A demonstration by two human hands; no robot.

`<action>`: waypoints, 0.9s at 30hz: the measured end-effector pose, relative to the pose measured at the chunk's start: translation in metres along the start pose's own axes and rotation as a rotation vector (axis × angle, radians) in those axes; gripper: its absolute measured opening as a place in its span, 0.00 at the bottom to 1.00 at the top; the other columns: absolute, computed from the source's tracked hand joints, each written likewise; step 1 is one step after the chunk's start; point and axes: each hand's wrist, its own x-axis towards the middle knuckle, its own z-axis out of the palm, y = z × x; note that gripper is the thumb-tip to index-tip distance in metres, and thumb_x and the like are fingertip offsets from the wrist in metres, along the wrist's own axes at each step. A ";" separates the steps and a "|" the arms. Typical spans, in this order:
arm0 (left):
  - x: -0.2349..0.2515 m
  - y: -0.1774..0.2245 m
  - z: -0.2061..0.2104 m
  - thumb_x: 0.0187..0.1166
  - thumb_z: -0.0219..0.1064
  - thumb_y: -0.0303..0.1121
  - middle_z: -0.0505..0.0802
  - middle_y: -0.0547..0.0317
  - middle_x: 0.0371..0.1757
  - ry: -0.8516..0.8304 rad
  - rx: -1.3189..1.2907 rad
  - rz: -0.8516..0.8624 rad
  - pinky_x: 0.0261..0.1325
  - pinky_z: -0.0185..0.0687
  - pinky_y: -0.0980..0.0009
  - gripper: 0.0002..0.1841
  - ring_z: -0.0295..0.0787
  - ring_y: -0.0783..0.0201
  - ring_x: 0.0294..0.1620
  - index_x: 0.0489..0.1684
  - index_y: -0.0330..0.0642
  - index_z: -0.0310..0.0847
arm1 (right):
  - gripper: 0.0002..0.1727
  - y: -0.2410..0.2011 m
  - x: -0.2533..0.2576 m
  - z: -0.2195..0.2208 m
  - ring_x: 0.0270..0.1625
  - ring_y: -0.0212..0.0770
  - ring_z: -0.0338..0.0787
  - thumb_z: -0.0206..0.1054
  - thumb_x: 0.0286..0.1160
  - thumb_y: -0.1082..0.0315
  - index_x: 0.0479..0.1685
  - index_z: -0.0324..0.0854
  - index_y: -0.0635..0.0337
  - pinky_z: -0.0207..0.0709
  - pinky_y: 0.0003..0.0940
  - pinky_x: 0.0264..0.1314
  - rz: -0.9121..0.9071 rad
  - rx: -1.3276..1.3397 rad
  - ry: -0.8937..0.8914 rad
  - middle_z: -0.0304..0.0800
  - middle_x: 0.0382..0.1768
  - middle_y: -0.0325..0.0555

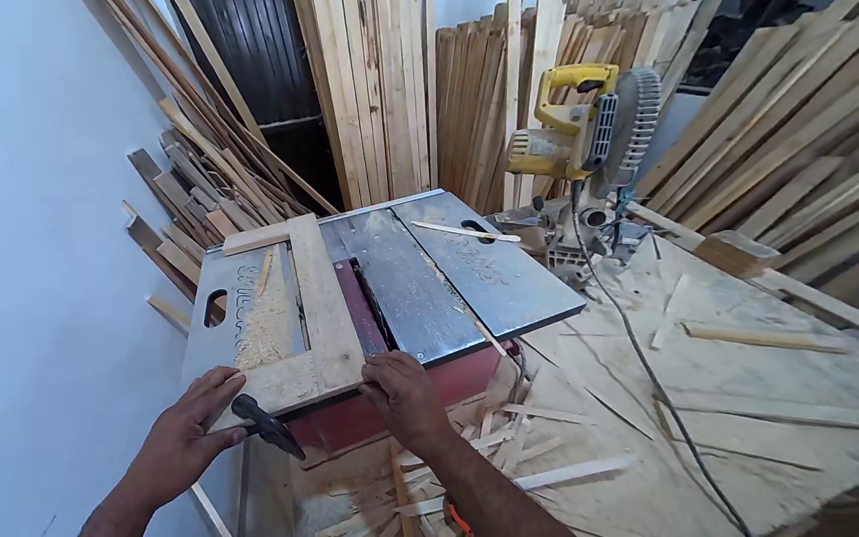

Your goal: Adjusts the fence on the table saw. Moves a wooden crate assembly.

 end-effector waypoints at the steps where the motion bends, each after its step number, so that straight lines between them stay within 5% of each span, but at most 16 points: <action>1: 0.000 0.000 -0.001 0.64 0.76 0.50 0.82 0.70 0.79 -0.002 0.003 0.000 0.78 0.78 0.55 0.34 0.76 0.65 0.80 0.78 0.60 0.82 | 0.05 0.000 0.000 0.001 0.62 0.39 0.93 0.74 0.74 0.64 0.41 0.94 0.53 0.84 0.38 0.71 -0.011 0.003 0.010 0.98 0.49 0.36; 12: -0.001 -0.004 0.000 0.62 0.77 0.54 0.84 0.72 0.77 0.028 -0.024 0.037 0.72 0.84 0.61 0.34 0.80 0.69 0.77 0.74 0.61 0.85 | 0.05 0.006 -0.005 -0.003 0.60 0.38 0.94 0.73 0.76 0.66 0.40 0.94 0.53 0.84 0.35 0.71 -0.094 -0.007 0.012 0.98 0.47 0.37; 17: 0.000 -0.007 0.002 0.65 0.75 0.56 0.84 0.68 0.78 0.039 0.039 0.094 0.74 0.83 0.54 0.33 0.79 0.64 0.79 0.74 0.59 0.84 | 0.05 0.007 -0.008 -0.001 0.61 0.41 0.93 0.73 0.76 0.67 0.41 0.94 0.54 0.85 0.37 0.70 -0.104 -0.062 0.012 0.97 0.50 0.40; 27: 0.004 -0.007 0.001 0.60 0.76 0.56 0.85 0.75 0.75 0.035 -0.001 0.058 0.64 0.88 0.64 0.33 0.84 0.72 0.70 0.72 0.62 0.86 | 0.05 0.011 -0.008 0.002 0.61 0.39 0.92 0.73 0.75 0.67 0.40 0.94 0.54 0.83 0.36 0.71 -0.136 -0.079 0.040 0.97 0.48 0.38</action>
